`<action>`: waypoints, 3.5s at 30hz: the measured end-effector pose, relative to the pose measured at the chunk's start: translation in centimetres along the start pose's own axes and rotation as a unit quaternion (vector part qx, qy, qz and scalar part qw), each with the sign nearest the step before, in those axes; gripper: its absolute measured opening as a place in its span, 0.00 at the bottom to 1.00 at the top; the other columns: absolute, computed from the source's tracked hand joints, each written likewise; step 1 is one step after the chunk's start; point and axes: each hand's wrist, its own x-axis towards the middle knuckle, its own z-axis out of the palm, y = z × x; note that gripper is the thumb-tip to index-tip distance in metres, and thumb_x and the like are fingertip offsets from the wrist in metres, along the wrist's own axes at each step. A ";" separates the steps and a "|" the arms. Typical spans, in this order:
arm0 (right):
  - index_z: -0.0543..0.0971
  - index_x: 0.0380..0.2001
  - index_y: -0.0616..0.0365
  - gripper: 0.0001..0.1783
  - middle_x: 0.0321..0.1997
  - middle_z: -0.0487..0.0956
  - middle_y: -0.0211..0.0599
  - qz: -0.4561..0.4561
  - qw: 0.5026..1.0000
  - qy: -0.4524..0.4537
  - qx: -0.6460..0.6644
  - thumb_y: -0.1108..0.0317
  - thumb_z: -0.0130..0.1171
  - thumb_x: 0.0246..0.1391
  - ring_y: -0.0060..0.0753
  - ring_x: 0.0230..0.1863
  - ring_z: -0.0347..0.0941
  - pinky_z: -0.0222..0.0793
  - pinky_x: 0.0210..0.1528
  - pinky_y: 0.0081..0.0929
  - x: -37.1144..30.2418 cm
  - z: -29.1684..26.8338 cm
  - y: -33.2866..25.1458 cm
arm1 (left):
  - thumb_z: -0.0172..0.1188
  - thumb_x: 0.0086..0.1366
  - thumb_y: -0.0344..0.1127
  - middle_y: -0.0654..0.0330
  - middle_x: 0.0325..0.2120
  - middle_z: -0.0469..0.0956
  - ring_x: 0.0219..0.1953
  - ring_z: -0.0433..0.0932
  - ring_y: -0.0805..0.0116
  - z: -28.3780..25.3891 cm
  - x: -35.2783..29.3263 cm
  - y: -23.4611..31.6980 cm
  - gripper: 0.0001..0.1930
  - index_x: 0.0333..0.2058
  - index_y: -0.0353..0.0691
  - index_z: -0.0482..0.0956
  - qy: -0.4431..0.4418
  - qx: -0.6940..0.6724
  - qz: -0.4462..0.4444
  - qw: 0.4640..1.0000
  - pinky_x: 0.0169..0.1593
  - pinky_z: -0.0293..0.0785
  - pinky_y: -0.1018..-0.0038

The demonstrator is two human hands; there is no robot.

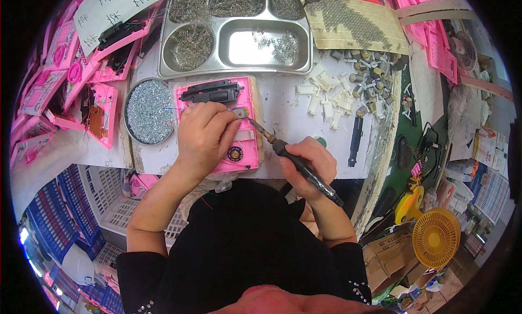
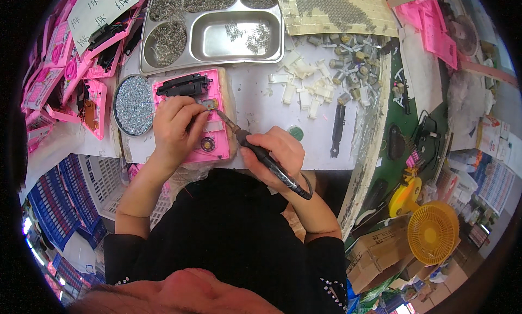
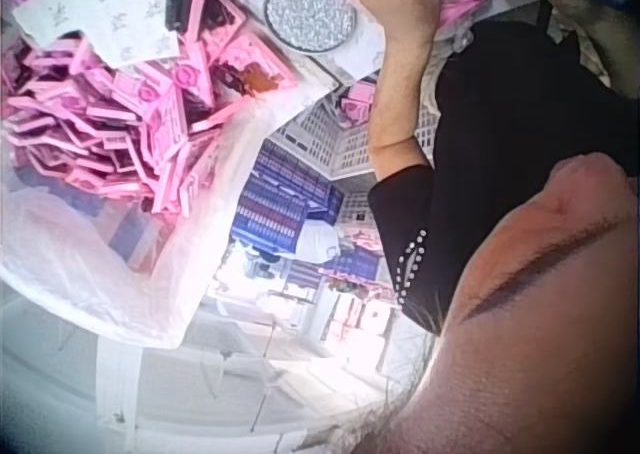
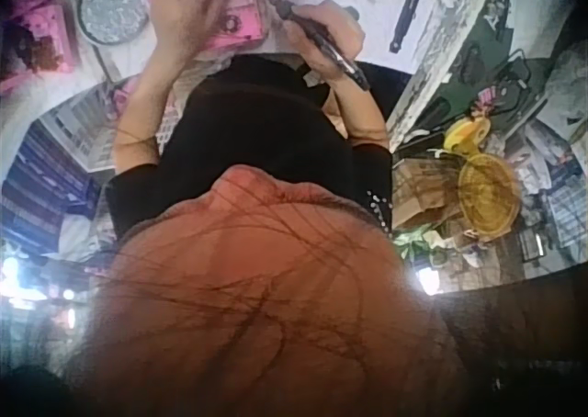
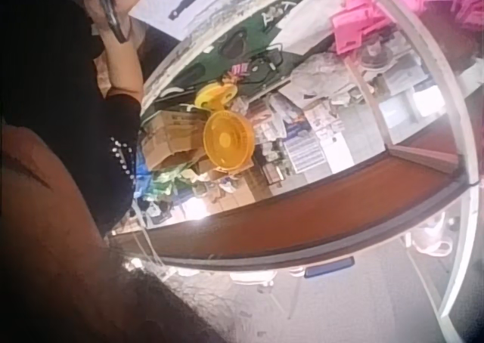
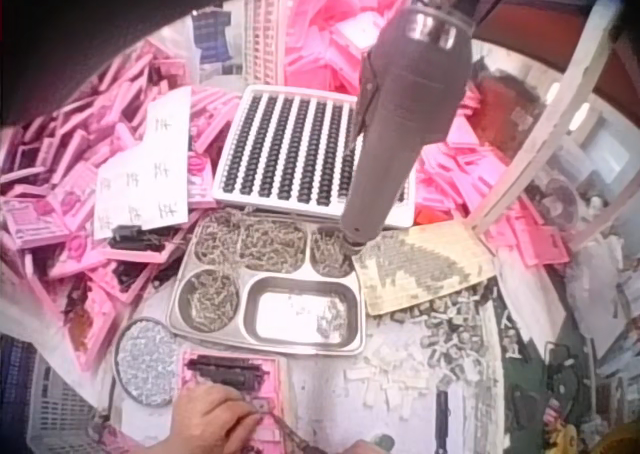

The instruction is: Assembling a pink plastic toy component by installing a circuit board, soldering wires, and fastening screws.

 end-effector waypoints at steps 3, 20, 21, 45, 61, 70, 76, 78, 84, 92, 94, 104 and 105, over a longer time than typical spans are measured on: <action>0.82 0.38 0.63 0.15 0.22 0.76 0.36 -0.011 1.000 0.004 -0.002 0.77 0.74 0.45 0.33 0.19 0.69 0.62 0.22 0.28 -0.3 -0.2 0.2 | 0.73 0.52 0.27 0.59 0.32 0.79 0.33 0.78 0.58 0.0 0.1 0.1 0.09 0.32 0.40 0.82 -0.002 -0.001 -0.001 1.000 0.37 0.70 0.64; 0.81 0.38 0.64 0.13 0.24 0.77 0.37 -0.016 1.000 -0.007 0.006 0.74 0.73 0.51 0.30 0.22 0.70 0.61 0.26 0.27 -0.3 0.1 0.1 | 0.72 0.54 0.30 0.62 0.33 0.78 0.34 0.77 0.61 0.1 -0.2 -0.1 0.09 0.33 0.42 0.82 0.003 0.007 0.008 1.000 0.37 0.65 0.64; 0.81 0.38 0.65 0.13 0.24 0.77 0.37 -0.017 1.000 -0.008 0.001 0.74 0.73 0.51 0.30 0.22 0.70 0.61 0.26 0.26 -0.3 0.0 0.1 | 0.72 0.54 0.30 0.62 0.33 0.78 0.34 0.77 0.61 0.2 -0.2 -0.2 0.09 0.33 0.42 0.82 0.003 0.007 0.009 1.000 0.37 0.65 0.64; 0.82 0.38 0.62 0.15 0.23 0.77 0.36 -0.007 1.000 0.017 -0.002 0.78 0.73 0.46 0.31 0.21 0.69 0.62 0.23 0.27 0.2 -1.4 0.4 | 0.73 0.53 0.28 0.61 0.30 0.79 0.31 0.76 0.61 -0.4 0.3 0.6 0.11 0.36 0.41 0.85 0.007 0.023 0.003 1.000 0.37 0.68 0.66; 0.81 0.37 0.64 0.13 0.23 0.76 0.36 -0.025 1.000 -0.003 -0.009 0.76 0.73 0.48 0.31 0.21 0.69 0.62 0.24 0.26 1.1 -0.7 0.7 | 0.71 0.53 0.26 0.61 0.28 0.79 0.31 0.78 0.61 -0.4 1.2 1.0 0.09 0.34 0.40 0.83 -0.022 0.057 -0.004 0.998 0.38 0.69 0.66; 0.81 0.39 0.63 0.15 0.23 0.77 0.35 -0.040 0.999 -0.013 -0.005 0.76 0.74 0.46 0.32 0.21 0.69 0.62 0.23 0.27 1.3 -0.3 0.8 | 0.69 0.56 0.29 0.62 0.26 0.76 0.29 0.77 0.60 -0.7 1.9 1.9 0.06 0.33 0.42 0.83 -0.049 0.090 -0.039 0.994 0.36 0.67 0.64; 0.81 0.38 0.64 0.14 0.23 0.77 0.36 -0.033 0.999 -0.015 -0.008 0.76 0.73 0.46 0.31 0.21 0.69 0.61 0.23 0.26 1.4 0.0 0.7 | 0.68 0.57 0.30 0.62 0.27 0.76 0.29 0.77 0.60 -0.8 2.3 2.1 0.05 0.33 0.43 0.82 -0.077 0.108 -0.038 0.990 0.36 0.67 0.63; 0.81 0.37 0.65 0.13 0.23 0.76 0.36 -0.029 0.999 -0.017 -0.005 0.76 0.73 0.48 0.30 0.21 0.69 0.60 0.24 0.26 1.5 0.1 0.6 | 0.68 0.57 0.30 0.62 0.27 0.76 0.29 0.77 0.60 -0.9 2.3 2.0 0.05 0.33 0.43 0.82 -0.078 0.109 -0.035 0.990 0.36 0.67 0.63; 0.81 0.37 0.65 0.12 0.23 0.76 0.36 -0.044 0.999 -0.021 -0.019 0.77 0.72 0.47 0.30 0.22 0.69 0.61 0.24 0.26 1.8 0.1 0.6 | 0.68 0.57 0.30 0.62 0.26 0.75 0.29 0.77 0.60 -0.9 2.3 2.0 0.05 0.32 0.43 0.82 -0.082 0.108 -0.031 0.990 0.35 0.66 0.63; 0.81 0.37 0.65 0.12 0.24 0.77 0.37 -0.033 0.999 -0.011 -0.021 0.77 0.72 0.47 0.31 0.22 0.70 0.63 0.25 0.26 1.5 -0.6 0.4 | 0.68 0.57 0.29 0.62 0.27 0.75 0.29 0.77 0.61 -0.9 2.3 1.9 0.05 0.32 0.44 0.81 -0.088 0.112 -0.025 0.989 0.35 0.67 0.63; 0.81 0.38 0.63 0.15 0.23 0.77 0.36 -0.040 0.999 -0.007 -0.023 0.78 0.73 0.44 0.33 0.21 0.70 0.62 0.23 0.28 1.6 -0.6 0.6 | 0.68 0.57 0.29 0.62 0.27 0.75 0.29 0.77 0.61 -0.9 2.3 2.0 0.05 0.32 0.44 0.81 -0.092 0.116 -0.027 0.989 0.36 0.67 0.63; 0.82 0.38 0.63 0.15 0.22 0.76 0.36 -0.035 0.999 0.004 -0.020 0.78 0.74 0.44 0.33 0.20 0.69 0.62 0.22 0.28 1.8 -1.0 0.1 | 0.70 0.58 0.33 0.62 0.30 0.78 0.34 0.79 0.60 -2.0 1.9 2.1 0.08 0.37 0.43 0.83 -0.058 0.090 -0.023 0.994 0.38 0.68 0.63; 0.82 0.38 0.63 0.15 0.22 0.76 0.36 -0.036 0.999 0.010 -0.020 0.78 0.74 0.45 0.33 0.20 0.69 0.62 0.22 0.27 1.7 -1.2 0.2 | 0.70 0.58 0.34 0.62 0.31 0.78 0.35 0.79 0.60 -2.9 2.0 1.9 0.09 0.37 0.43 0.83 -0.025 0.076 -0.011 0.997 0.39 0.68 0.63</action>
